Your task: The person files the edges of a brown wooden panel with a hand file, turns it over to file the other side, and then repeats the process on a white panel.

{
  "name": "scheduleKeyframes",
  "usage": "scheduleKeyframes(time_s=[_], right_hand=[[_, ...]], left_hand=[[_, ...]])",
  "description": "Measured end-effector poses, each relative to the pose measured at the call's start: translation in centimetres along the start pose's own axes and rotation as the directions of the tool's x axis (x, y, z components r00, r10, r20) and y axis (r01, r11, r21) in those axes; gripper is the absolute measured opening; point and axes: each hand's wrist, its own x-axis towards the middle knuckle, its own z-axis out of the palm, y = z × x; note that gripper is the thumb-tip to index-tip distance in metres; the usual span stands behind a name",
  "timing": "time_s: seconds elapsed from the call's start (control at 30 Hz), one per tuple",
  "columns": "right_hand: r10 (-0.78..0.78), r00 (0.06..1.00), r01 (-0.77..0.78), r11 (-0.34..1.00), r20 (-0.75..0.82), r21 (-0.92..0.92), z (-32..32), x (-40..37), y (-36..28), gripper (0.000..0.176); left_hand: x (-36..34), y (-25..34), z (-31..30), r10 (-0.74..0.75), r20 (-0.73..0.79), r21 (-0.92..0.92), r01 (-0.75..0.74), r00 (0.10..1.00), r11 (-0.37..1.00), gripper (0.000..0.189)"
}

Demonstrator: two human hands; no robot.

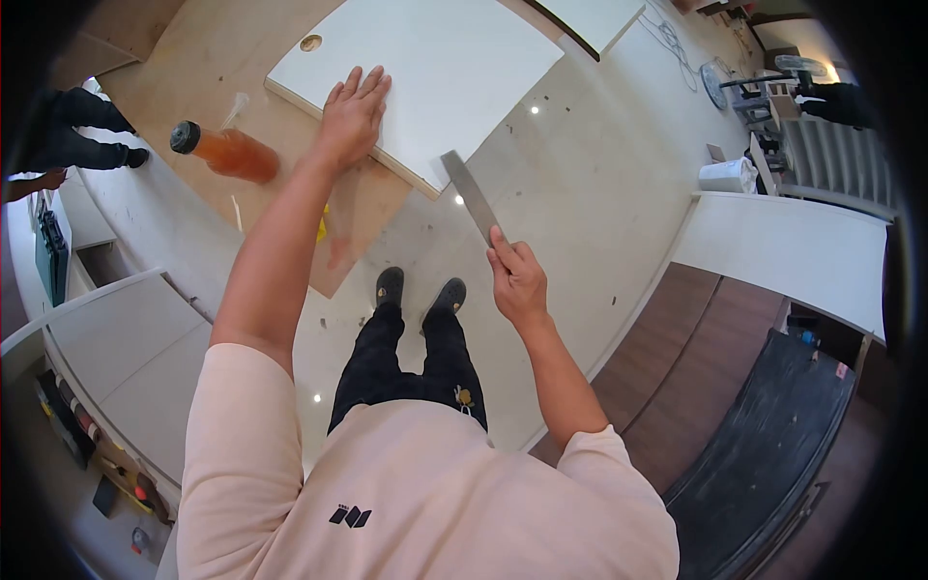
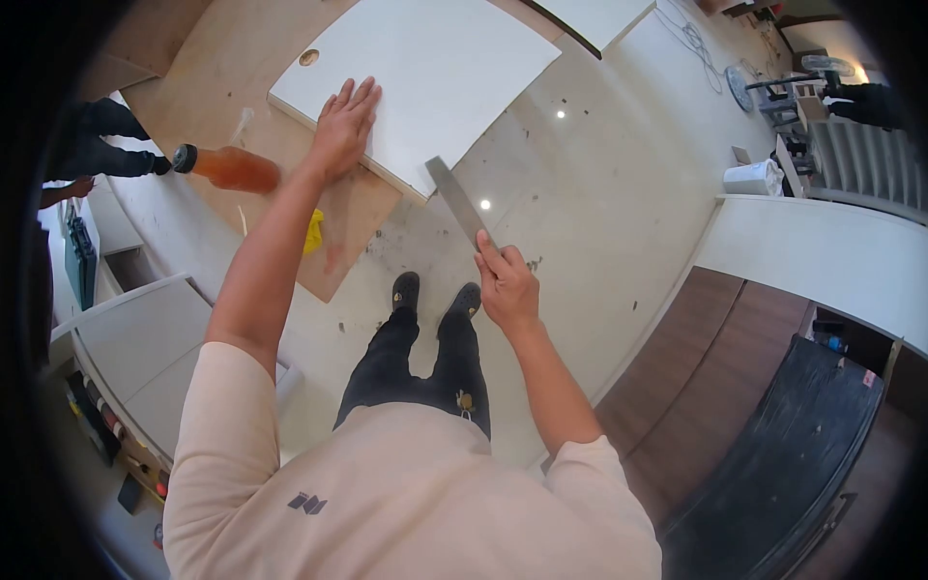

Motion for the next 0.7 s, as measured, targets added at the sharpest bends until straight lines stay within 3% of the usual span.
scheduleKeyframes(time_s=[0.13, 0.23, 0.33, 0.47, 0.7], right_hand=[[-0.091, 0.993, 0.102, 0.980, 0.072, -0.170, 1.9, 3.7, -0.3, 0.040], [-0.092, 0.994, 0.099, 0.986, 0.054, -0.132, 2.4, 8.8, -2.1, 0.040], [-0.103, 0.995, 0.104, 0.983, 0.011, -0.150, 0.4, 5.9, -0.7, 0.038], [0.023, 0.994, -0.006, 0.987, 0.107, -0.160, -1.3, 1.0, 1.6, 0.037], [-0.091, 0.992, 0.109, 0.968, 0.089, -0.227, 0.5, 12.4, 0.0, 0.036]], left_hand=[[0.0, -0.1, -0.2, -0.017, 0.008, -0.008, 0.017, 1.000, 1.000, 0.046], [0.1, -0.4, 0.2, 0.019, 0.017, 0.005, -0.019, 1.000, 1.000, 0.047], [0.7, -0.5, -0.1, 0.012, 0.050, 0.019, -0.013, 0.999, 1.000, 0.048], [-0.2, 0.1, -0.3, 0.010, 0.038, 0.032, -0.012, 0.999, 0.999, 0.048], [-0.2, 0.2, -0.9, 0.040, 0.073, 0.029, -0.042, 0.997, 0.999, 0.049]])
